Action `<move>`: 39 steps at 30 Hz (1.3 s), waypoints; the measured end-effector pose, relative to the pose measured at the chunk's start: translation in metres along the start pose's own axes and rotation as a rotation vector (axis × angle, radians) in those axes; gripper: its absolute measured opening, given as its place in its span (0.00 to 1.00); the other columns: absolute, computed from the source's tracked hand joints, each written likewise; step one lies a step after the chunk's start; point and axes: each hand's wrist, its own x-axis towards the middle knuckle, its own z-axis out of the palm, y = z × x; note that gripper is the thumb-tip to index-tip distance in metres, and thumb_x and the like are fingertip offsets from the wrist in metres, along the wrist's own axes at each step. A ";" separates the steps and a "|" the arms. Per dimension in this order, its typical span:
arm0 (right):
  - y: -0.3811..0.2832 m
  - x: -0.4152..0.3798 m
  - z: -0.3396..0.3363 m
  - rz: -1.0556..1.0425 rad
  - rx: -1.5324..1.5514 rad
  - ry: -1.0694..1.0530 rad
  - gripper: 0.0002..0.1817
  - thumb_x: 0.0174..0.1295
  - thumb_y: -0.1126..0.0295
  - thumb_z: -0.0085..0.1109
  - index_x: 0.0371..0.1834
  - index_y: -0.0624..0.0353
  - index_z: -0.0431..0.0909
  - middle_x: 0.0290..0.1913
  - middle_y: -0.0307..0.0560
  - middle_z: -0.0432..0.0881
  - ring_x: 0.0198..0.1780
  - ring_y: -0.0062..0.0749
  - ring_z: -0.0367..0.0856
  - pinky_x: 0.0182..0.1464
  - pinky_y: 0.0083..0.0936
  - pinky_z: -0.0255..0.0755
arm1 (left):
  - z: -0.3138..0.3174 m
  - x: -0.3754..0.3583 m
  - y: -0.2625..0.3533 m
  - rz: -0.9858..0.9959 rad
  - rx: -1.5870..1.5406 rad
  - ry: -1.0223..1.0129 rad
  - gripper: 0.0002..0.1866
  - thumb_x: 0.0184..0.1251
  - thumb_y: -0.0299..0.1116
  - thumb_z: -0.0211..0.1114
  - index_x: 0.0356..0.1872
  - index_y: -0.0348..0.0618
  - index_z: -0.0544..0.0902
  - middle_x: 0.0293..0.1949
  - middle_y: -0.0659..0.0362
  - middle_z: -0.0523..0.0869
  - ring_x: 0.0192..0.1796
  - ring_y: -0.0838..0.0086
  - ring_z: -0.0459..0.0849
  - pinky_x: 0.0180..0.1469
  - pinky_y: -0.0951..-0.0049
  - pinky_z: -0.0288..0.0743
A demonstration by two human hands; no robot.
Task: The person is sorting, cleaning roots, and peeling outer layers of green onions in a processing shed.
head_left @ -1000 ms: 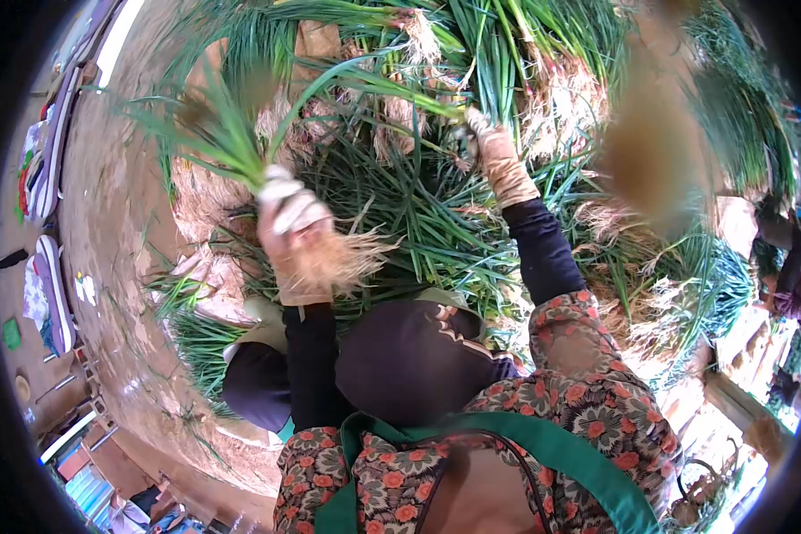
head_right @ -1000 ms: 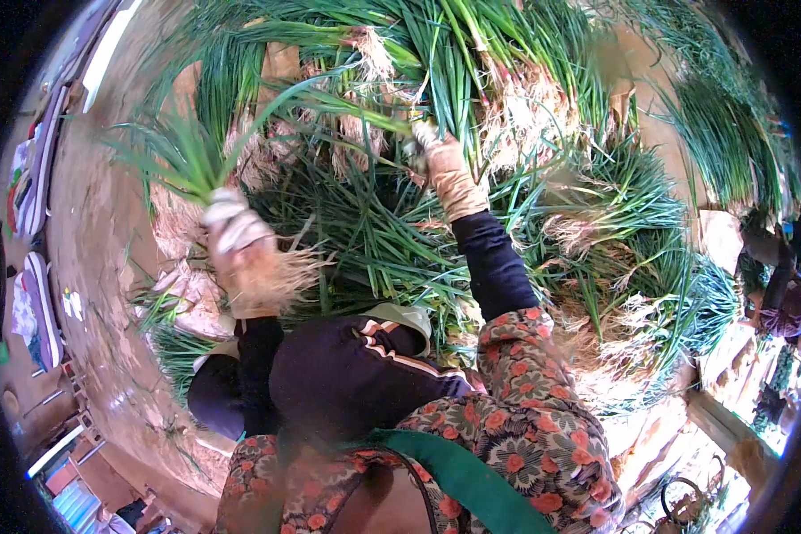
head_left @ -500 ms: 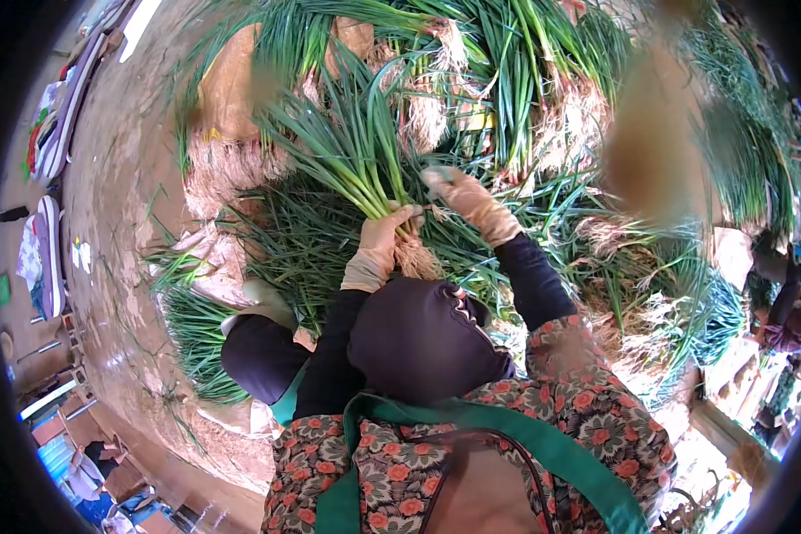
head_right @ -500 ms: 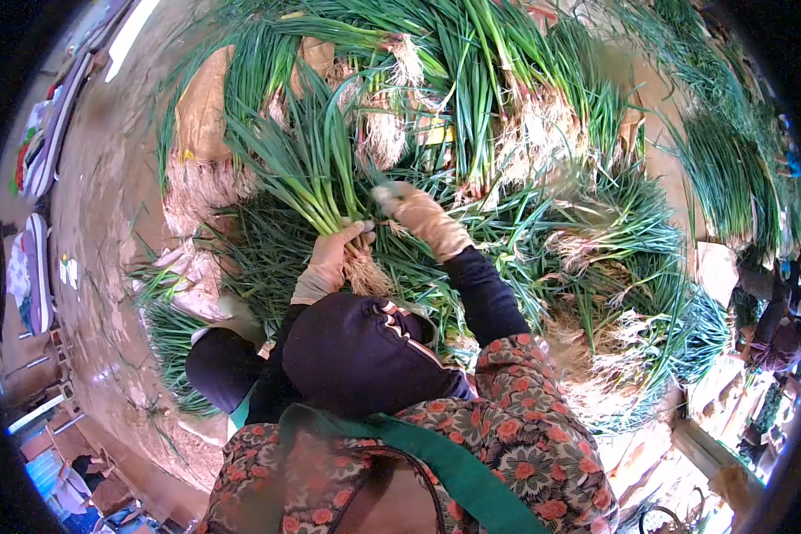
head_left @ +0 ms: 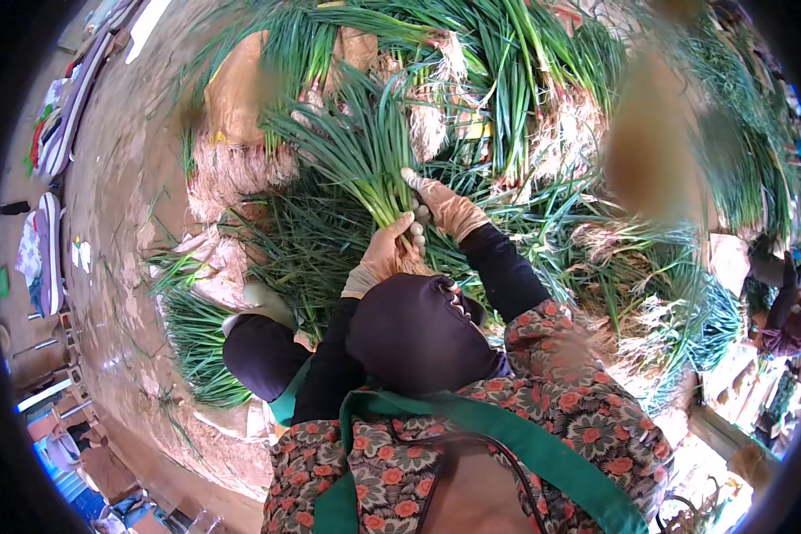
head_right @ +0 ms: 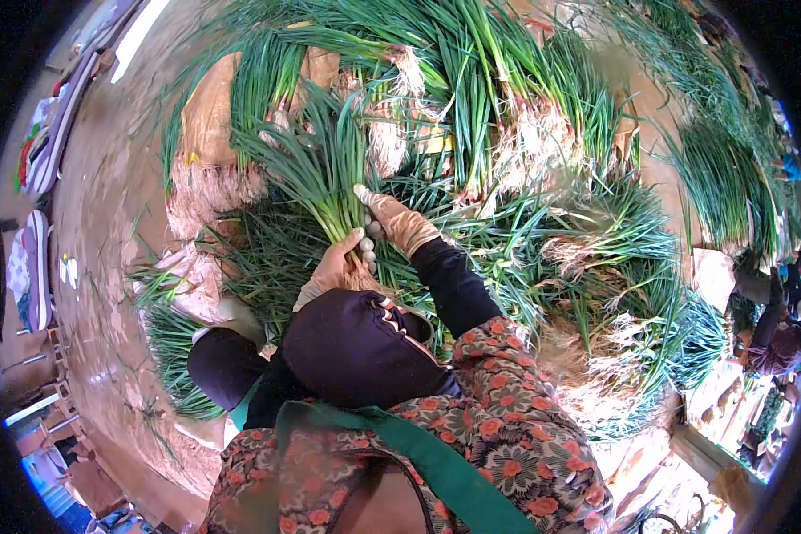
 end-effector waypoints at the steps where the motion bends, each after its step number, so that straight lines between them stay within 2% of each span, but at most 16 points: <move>1: 0.003 0.005 0.005 -0.027 0.077 0.004 0.24 0.62 0.43 0.51 0.19 0.49 0.69 0.15 0.32 0.66 0.14 0.20 0.60 0.17 0.19 0.54 | -0.001 -0.001 0.002 0.009 -0.060 -0.012 0.08 0.67 0.36 0.59 0.40 0.45 0.76 0.27 0.62 0.79 0.25 0.75 0.77 0.26 0.72 0.74; 5: 0.019 0.001 0.006 -0.057 0.702 -0.317 0.10 0.68 0.59 0.49 0.35 0.53 0.69 0.18 0.27 0.62 0.15 0.12 0.58 0.16 0.11 0.51 | -0.014 -0.002 0.011 0.048 -0.254 -0.143 0.11 0.68 0.38 0.57 0.42 0.40 0.77 0.31 0.63 0.80 0.25 0.80 0.73 0.31 0.75 0.70; 8: 0.011 -0.015 0.011 0.016 0.503 -0.083 0.14 0.68 0.55 0.49 0.33 0.53 0.69 0.21 0.29 0.65 0.15 0.13 0.57 0.15 0.12 0.51 | -0.018 0.000 0.004 -0.040 -0.380 -0.242 0.14 0.68 0.39 0.58 0.46 0.39 0.77 0.30 0.62 0.80 0.26 0.79 0.73 0.31 0.74 0.69; 10: 0.014 -0.001 0.008 -0.039 0.577 -0.238 0.16 0.66 0.52 0.51 0.28 0.50 0.68 0.18 0.29 0.65 0.13 0.14 0.56 0.15 0.14 0.50 | -0.013 0.002 0.002 -0.101 -0.418 -0.278 0.16 0.67 0.40 0.58 0.49 0.39 0.76 0.29 0.62 0.79 0.26 0.78 0.73 0.31 0.74 0.69; 15: 0.026 0.019 0.007 -0.006 0.434 -0.037 0.13 0.67 0.59 0.48 0.26 0.52 0.71 0.17 0.33 0.67 0.14 0.19 0.62 0.17 0.17 0.56 | -0.015 0.005 0.002 -0.042 -0.350 -0.360 0.15 0.68 0.40 0.58 0.47 0.39 0.76 0.29 0.63 0.76 0.25 0.79 0.71 0.32 0.74 0.68; 16: 0.036 0.024 0.005 -0.140 -0.207 0.121 0.11 0.64 0.64 0.49 0.30 0.57 0.76 0.20 0.42 0.74 0.18 0.29 0.72 0.21 0.25 0.66 | -0.016 0.007 0.000 -0.025 -0.341 -0.366 0.15 0.68 0.40 0.58 0.46 0.39 0.77 0.28 0.63 0.76 0.25 0.79 0.71 0.32 0.74 0.68; 17: 0.061 0.049 -0.013 -0.532 -0.702 0.161 0.11 0.62 0.64 0.50 0.32 0.58 0.78 0.23 0.46 0.77 0.23 0.34 0.76 0.26 0.29 0.70 | -0.019 0.008 -0.003 -0.015 -0.334 -0.272 0.13 0.68 0.39 0.58 0.44 0.40 0.77 0.26 0.62 0.76 0.24 0.79 0.71 0.28 0.76 0.69; 19: 0.076 0.064 -0.030 -0.661 -1.143 0.327 0.12 0.59 0.62 0.52 0.36 0.59 0.80 0.31 0.53 0.82 0.35 0.45 0.82 0.36 0.33 0.74 | -0.027 0.010 -0.012 0.009 -0.174 -0.121 0.12 0.68 0.40 0.58 0.42 0.41 0.77 0.24 0.62 0.76 0.22 0.78 0.71 0.24 0.77 0.68; 20: 0.045 0.039 -0.016 -0.552 -1.704 0.186 0.12 0.59 0.63 0.53 0.37 0.58 0.81 0.34 0.54 0.82 0.37 0.47 0.82 0.38 0.31 0.74 | -0.027 0.011 -0.014 0.024 -0.091 -0.049 0.12 0.68 0.40 0.58 0.41 0.41 0.78 0.23 0.62 0.76 0.22 0.78 0.71 0.22 0.77 0.67; 22: 0.046 0.041 -0.012 -0.373 -1.406 0.307 0.13 0.64 0.64 0.47 0.43 0.57 0.79 0.38 0.49 0.82 0.35 0.39 0.81 0.36 0.31 0.73 | -0.020 0.015 -0.017 0.061 -0.180 -0.045 0.11 0.67 0.40 0.59 0.38 0.41 0.79 0.22 0.62 0.77 0.20 0.77 0.73 0.18 0.77 0.66; 25: 0.049 0.037 -0.007 -0.382 -0.209 0.328 0.12 0.61 0.61 0.54 0.41 0.55 0.80 0.30 0.47 0.83 0.29 0.34 0.81 0.31 0.26 0.74 | -0.017 0.022 -0.010 0.101 -0.081 0.021 0.11 0.66 0.38 0.60 0.36 0.40 0.79 0.25 0.59 0.80 0.20 0.77 0.74 0.18 0.77 0.66; 29: 0.041 0.033 -0.006 -0.156 0.496 0.074 0.20 0.62 0.59 0.56 0.53 0.58 0.74 0.41 0.43 0.81 0.37 0.27 0.77 0.39 0.25 0.73 | -0.017 0.032 -0.013 0.149 0.116 0.085 0.08 0.63 0.33 0.62 0.34 0.38 0.79 0.23 0.59 0.80 0.19 0.74 0.76 0.17 0.76 0.67; 33: 0.009 0.002 0.030 -0.486 -0.698 0.451 0.25 0.59 0.56 0.61 0.52 0.64 0.73 0.44 0.50 0.81 0.45 0.38 0.78 0.50 0.27 0.70 | 0.020 0.022 -0.011 0.280 0.279 0.455 0.04 0.60 0.24 0.62 0.34 0.36 0.78 0.23 0.56 0.80 0.17 0.70 0.77 0.15 0.71 0.69; 36: 0.015 0.006 0.025 -0.452 -0.511 0.518 0.22 0.59 0.58 0.60 0.51 0.62 0.75 0.37 0.49 0.81 0.40 0.34 0.78 0.45 0.26 0.71 | 0.001 0.023 -0.010 0.200 0.167 0.304 0.04 0.60 0.24 0.63 0.35 0.37 0.77 0.23 0.56 0.80 0.20 0.71 0.78 0.16 0.72 0.69; 38: 0.049 0.050 -0.005 -0.647 -0.059 0.434 0.14 0.62 0.56 0.56 0.44 0.53 0.77 0.25 0.42 0.74 0.19 0.27 0.70 0.17 0.25 0.65 | -0.006 0.032 -0.013 0.134 -0.060 0.217 0.05 0.63 0.30 0.62 0.33 0.39 0.77 0.22 0.58 0.79 0.20 0.72 0.77 0.17 0.74 0.68; 39: 0.043 0.036 -0.002 -0.427 0.281 0.378 0.15 0.63 0.55 0.53 0.44 0.51 0.76 0.24 0.41 0.73 0.17 0.27 0.68 0.16 0.25 0.63 | -0.006 0.031 -0.012 0.101 -0.089 0.145 0.07 0.64 0.33 0.61 0.33 0.40 0.77 0.22 0.58 0.80 0.19 0.73 0.76 0.17 0.75 0.67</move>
